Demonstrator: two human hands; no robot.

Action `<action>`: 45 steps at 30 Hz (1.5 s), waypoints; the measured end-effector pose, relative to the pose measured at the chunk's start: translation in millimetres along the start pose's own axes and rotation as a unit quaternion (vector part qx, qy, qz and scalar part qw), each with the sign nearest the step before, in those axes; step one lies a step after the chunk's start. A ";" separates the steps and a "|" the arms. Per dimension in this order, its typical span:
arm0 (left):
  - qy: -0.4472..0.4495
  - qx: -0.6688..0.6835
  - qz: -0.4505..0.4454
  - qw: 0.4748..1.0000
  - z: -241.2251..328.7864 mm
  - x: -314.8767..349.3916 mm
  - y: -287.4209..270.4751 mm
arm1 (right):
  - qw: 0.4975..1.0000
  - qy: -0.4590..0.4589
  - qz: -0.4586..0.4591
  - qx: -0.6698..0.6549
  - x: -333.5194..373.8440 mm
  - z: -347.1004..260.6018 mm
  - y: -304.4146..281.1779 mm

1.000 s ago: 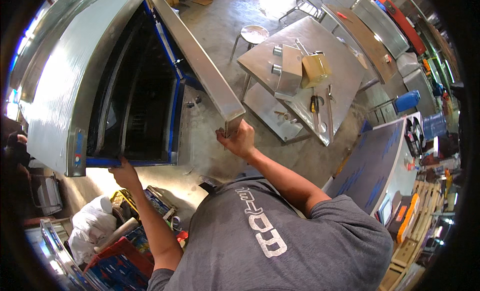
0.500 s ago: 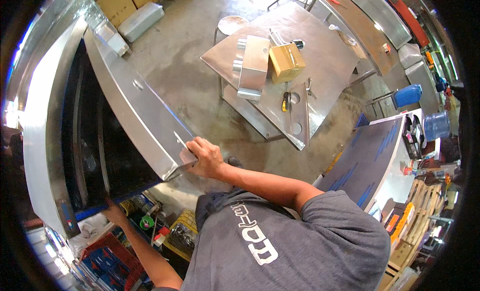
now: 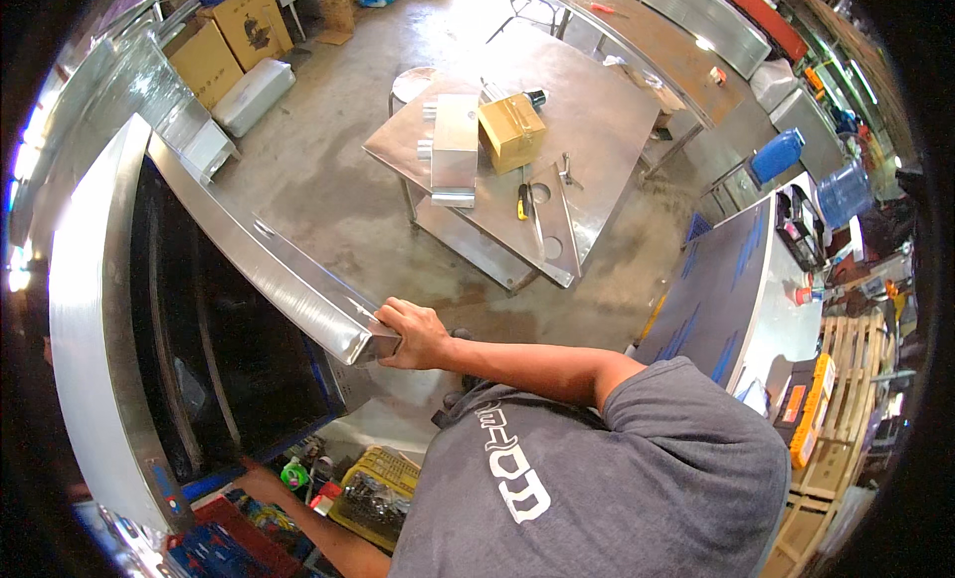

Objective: The person retrieves a screwdriver from a toolbox, removes a metal panel from a stainless steel appliance, and installs a heating element. They use a screwdriver to tighten the element's mounting nut and then place the metal panel back onto the appliance.

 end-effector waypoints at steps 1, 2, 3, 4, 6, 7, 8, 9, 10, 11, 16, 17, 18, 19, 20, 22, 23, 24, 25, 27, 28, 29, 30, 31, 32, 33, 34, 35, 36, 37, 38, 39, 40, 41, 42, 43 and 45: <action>0.030 0.019 -0.013 0.999 -4.5 1.3 -0.1 | 1.000 0.001 -0.004 -0.002 2.9 -0.5 -0.7; 0.067 0.030 -0.004 0.997 -8.3 4.0 -1.0 | 1.000 0.000 -0.005 -0.002 5.5 -1.1 -0.9; 0.052 0.031 -0.047 0.997 -12.6 3.2 -1.7 | 1.000 -0.001 -0.001 -0.004 7.8 -1.7 -0.8; 0.054 0.054 -0.069 0.995 -15.4 3.5 -3.1 | 1.000 -0.005 0.007 -0.006 9.8 -2.1 -1.6; 0.074 0.118 -0.089 0.986 -18.6 7.5 -6.5 | 1.000 -0.002 0.015 -0.009 12.8 -2.4 -3.4; 0.103 0.156 -0.051 0.981 -18.9 16.4 -8.6 | 1.000 -0.004 0.012 -0.018 13.5 -2.3 -5.3; 0.091 0.156 -0.079 0.980 -19.7 22.6 -10.2 | 1.000 -0.007 0.009 -0.027 14.2 -1.7 -9.0; 0.087 0.157 -0.071 0.981 -20.4 45.7 -11.9 | 0.999 0.004 -0.027 -0.047 14.3 -0.7 -13.4; 0.101 0.161 -0.042 0.981 -15.2 67.0 -13.1 | 0.996 -0.007 -0.064 -0.061 13.3 1.5 -21.2; 0.097 0.122 -0.088 0.984 -11.2 95.9 -13.8 | 0.991 -0.021 -0.103 -0.078 13.6 4.2 -31.6; 0.247 -0.095 -0.580 0.771 43.2 278.5 -43.7 | 0.908 0.062 -0.409 -0.072 19.9 44.6 -136.2; 0.258 -0.101 -0.629 0.727 59.6 310.5 -59.4 | 0.894 0.095 -0.419 -0.131 19.1 59.7 -169.1; 0.220 -0.047 -0.653 0.723 74.7 340.8 -78.6 | 0.871 0.126 -0.433 -0.197 18.6 79.9 -207.8; 0.248 -0.075 -0.662 0.703 95.8 359.9 -91.7 | 0.861 0.176 -0.401 -0.258 20.5 102.5 -250.1; 0.279 -0.097 -0.670 0.681 116.4 381.8 -106.0 | 0.840 0.191 -0.355 -0.364 20.0 127.0 -295.0; 0.333 -0.095 -0.668 0.658 168.6 423.4 -123.0 | 0.897 0.162 -0.230 -0.341 5.4 184.6 -376.8; 0.361 -0.080 -0.660 0.654 197.8 436.5 -126.8 | 0.919 0.227 -0.127 -0.296 -4.0 213.7 -407.1; 0.377 -0.106 -0.664 0.637 218.3 443.8 -139.4 | 0.920 0.305 -0.013 -0.246 -14.5 240.3 -430.0; 0.389 -0.059 -0.653 0.647 245.5 450.5 -151.6 | 0.916 0.279 0.037 -0.286 -28.0 263.6 -451.4; 0.376 -0.020 -0.644 0.666 310.2 458.7 -170.6 | 0.952 0.227 0.091 -0.183 -55.4 293.0 -474.0; 0.362 0.016 -0.625 0.691 342.8 461.4 -183.1 | 0.984 0.141 0.095 -0.059 -72.1 298.5 -477.0; 0.344 0.050 -0.615 0.708 373.4 460.0 -197.1 | 0.995 0.090 0.039 -0.009 -90.9 300.4 -472.4; 0.328 0.108 -0.592 0.728 403.4 455.9 -211.3 | 1.000 0.002 -0.002 0.030 -112.5 300.6 -465.2; 0.321 0.104 -0.575 0.745 428.7 452.2 -225.2 | 0.992 0.002 -0.068 0.102 -135.9 301.2 -456.6; 0.325 0.142 -0.540 0.763 449.9 448.0 -238.8 | 0.977 -0.032 -0.119 0.173 -158.9 300.5 -447.8; 0.325 0.124 -0.540 0.766 465.3 445.0 -250.6 | 0.960 -0.090 -0.140 0.223 -177.8 298.7 -442.1; 0.332 0.130 -0.529 0.770 479.3 441.6 -259.1 | 0.932 -0.043 -0.215 0.290 -194.8 299.9 -438.8; 0.338 0.153 -0.513 0.774 491.3 437.8 -264.2 | 0.904 -0.020 -0.261 0.338 -211.5 300.9 -436.6; 0.338 0.151 -0.509 0.777 499.3 435.7 -267.1 | 0.867 0.009 -0.315 0.385 -225.9 303.3 -436.5; 0.336 0.165 -0.501 0.780 505.9 434.8 -267.2 | 0.866 0.022 -0.335 0.371 -239.7 306.7 -441.5; 0.324 0.172 -0.508 0.779 510.1 434.5 -265.7 | 0.885 0.033 -0.332 0.324 -247.3 309.4 -448.6; 0.322 0.192 -0.497 0.782 515.0 433.1 -262.9 | 0.899 0.049 -0.335 0.277 -253.1 312.2 -459.1; 0.314 0.207 -0.497 0.782 521.2 430.5 -258.4 | 0.912 0.063 -0.333 0.233 -256.1 313.9 -470.4; 0.295 0.220 -0.503 0.783 527.9 426.3 -253.7 | 0.934 0.043 -0.270 0.231 -248.3 311.2 -478.9; 0.303 0.238 -0.474 0.792 538.0 420.6 -248.8 | 0.951 0.012 -0.229 0.206 -243.0 307.5 -489.2; 0.302 0.251 -0.451 0.801 548.4 413.8 -245.2 | 0.956 0.023 -0.208 0.204 -234.9 303.1 -500.2; 0.319 0.263 -0.384 0.825 576.0 392.9 -237.0 | 0.978 0.049 -0.122 0.163 -218.1 292.5 -530.3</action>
Point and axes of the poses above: each hand's wrist, its own x-axis away from the middle knuckle, its own y-axis out of the palm, z = x × y, the point moved 1 cm from there along -x, towards the middle knuckle, and after that the axes turned 15 degrees about -x, right-handed, at the moved point
